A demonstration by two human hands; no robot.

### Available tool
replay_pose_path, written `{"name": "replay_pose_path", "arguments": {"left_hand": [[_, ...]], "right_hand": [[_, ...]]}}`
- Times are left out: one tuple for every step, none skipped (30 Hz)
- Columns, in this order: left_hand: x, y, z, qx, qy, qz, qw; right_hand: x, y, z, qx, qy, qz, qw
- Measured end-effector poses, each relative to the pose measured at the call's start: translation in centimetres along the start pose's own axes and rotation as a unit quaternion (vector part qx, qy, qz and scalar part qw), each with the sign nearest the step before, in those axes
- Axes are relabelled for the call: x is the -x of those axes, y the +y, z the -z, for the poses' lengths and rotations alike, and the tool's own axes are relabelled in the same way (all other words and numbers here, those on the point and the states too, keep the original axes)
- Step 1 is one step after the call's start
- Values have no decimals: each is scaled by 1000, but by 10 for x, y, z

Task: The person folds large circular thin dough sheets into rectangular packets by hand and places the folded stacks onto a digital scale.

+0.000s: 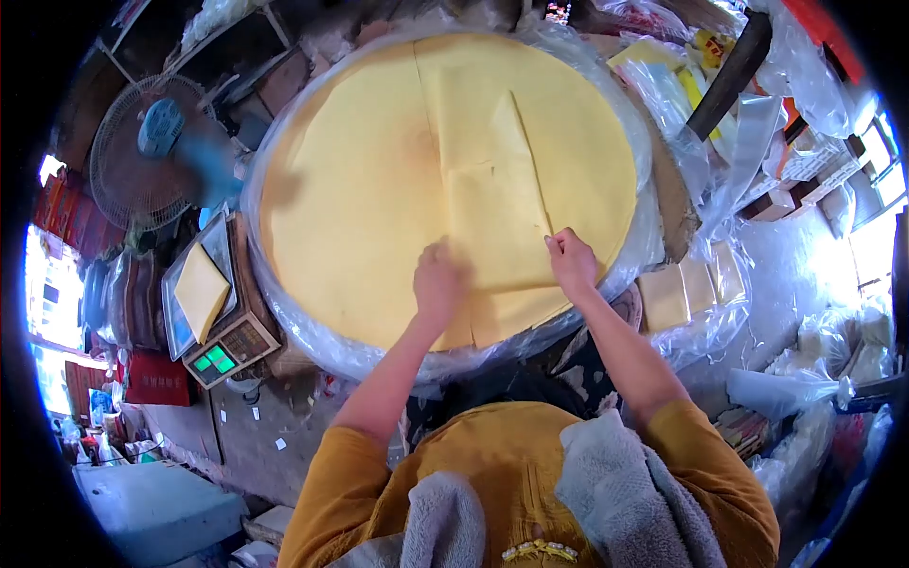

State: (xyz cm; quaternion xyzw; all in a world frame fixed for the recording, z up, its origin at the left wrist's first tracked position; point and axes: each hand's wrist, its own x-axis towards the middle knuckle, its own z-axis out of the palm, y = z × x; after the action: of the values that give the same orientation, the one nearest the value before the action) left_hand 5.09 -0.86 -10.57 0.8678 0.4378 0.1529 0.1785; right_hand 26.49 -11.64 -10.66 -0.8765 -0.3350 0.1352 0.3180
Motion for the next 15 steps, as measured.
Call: {"name": "replay_pose_path", "arguments": {"left_hand": [[4, 17, 7, -77, 17, -76, 994], [7, 27, 11, -153, 35, -151, 976], [8, 24, 0, -139, 8, -139, 980], [7, 16, -19, -126, -19, -126, 984], [7, 15, -25, -112, -47, -115, 986], [8, 13, -30, -113, -27, -120, 986], [9, 14, -30, -114, -9, -125, 985], [10, 15, -30, -115, 9, -129, 985], [9, 15, -30, -121, 11, -130, 984], [7, 18, -24, -121, -24, -115, 986], [6, 24, -15, -121, -59, -99, 986], [2, 27, -10, -120, -93, -82, 985], [-8, 27, -9, -139, -119, -79, 980], [-21, 26, -7, -157, -146, -76, 974], [-34, 24, -6, -175, -174, -72, 966]], "right_hand": [[0, 1, -2, 6, 13, 8, 1000], [0, 0, -2, 11, 26, 18, 999], [-1, -3, 1, 19, 4, 18, 1000], [-2, -6, 5, 27, -18, 20, 999], [-3, -9, 8, 35, -40, 20, 998], [-3, -11, 8, 65, -12, 70, 995], [-3, -13, 6, 96, 14, 118, 988], [-3, -16, 4, 125, 39, 166, 977], [-2, -21, 2, 138, 33, 224, 964], [0, -28, 3, 151, 27, 283, 947], [1, -31, 4, 164, 20, 340, 926], [-2, -26, -3, 185, -3, 334, 924], [-7, -16, -16, 206, -26, 327, 922], [-9, -11, -23, 228, -50, 318, 919], [-9, -6, -28, 234, -25, 339, 911]]}}
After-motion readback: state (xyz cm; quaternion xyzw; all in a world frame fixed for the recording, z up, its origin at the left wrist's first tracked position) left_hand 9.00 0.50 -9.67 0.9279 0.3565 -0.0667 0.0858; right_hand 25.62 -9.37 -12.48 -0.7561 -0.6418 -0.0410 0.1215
